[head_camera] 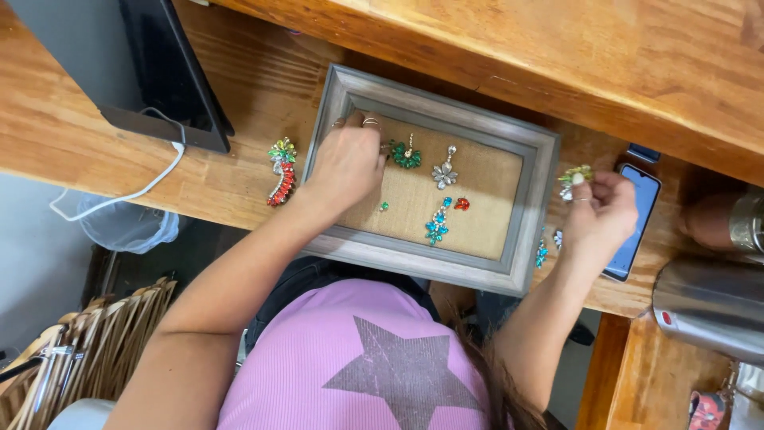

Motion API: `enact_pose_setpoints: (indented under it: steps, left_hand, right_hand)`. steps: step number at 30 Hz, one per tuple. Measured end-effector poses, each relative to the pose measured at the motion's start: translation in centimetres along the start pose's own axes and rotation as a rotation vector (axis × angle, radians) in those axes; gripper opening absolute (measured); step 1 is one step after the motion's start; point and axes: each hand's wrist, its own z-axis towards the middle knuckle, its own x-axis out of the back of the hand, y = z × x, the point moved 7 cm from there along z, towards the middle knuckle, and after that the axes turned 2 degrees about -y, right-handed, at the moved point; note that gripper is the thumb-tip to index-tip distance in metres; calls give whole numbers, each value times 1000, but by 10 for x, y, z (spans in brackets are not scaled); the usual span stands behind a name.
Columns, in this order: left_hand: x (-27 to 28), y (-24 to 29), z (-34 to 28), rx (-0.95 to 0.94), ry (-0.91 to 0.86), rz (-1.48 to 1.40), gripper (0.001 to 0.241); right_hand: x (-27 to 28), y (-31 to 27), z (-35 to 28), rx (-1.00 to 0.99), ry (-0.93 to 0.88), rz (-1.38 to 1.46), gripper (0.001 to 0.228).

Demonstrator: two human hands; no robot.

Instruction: A person is carefully arranging various colorful earrings and jewelry pieces inside a picture frame on a wooden table.

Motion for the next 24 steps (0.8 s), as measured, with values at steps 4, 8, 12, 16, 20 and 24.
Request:
enact_pose_setpoints:
  steps: [4, 8, 12, 16, 20, 24]
  left_hand:
    - [22, 8, -12, 53, 3, -209, 28]
    - [32, 8, -25, 1, 29, -454, 21]
    - [50, 8, -45, -6, -10, -708, 27]
    - [44, -2, -61, 55, -29, -878, 22]
    - [42, -14, -77, 149, 16, -1160, 20]
    - [39, -27, -84, 144, 104, -1227, 20]
  right_hand:
    - [7, 19, 12, -35, 27, -100, 25]
    - [-11, 50, 23, -253, -101, -195, 19]
    - [-28, 83, 28, -270, -178, -246, 16]
    - [-29, 68, 16, -224, -234, -291, 21]
    - [-12, 55, -3, -109, -157, -344, 22]
    - [2, -41, -47, 190, -67, -170, 15]
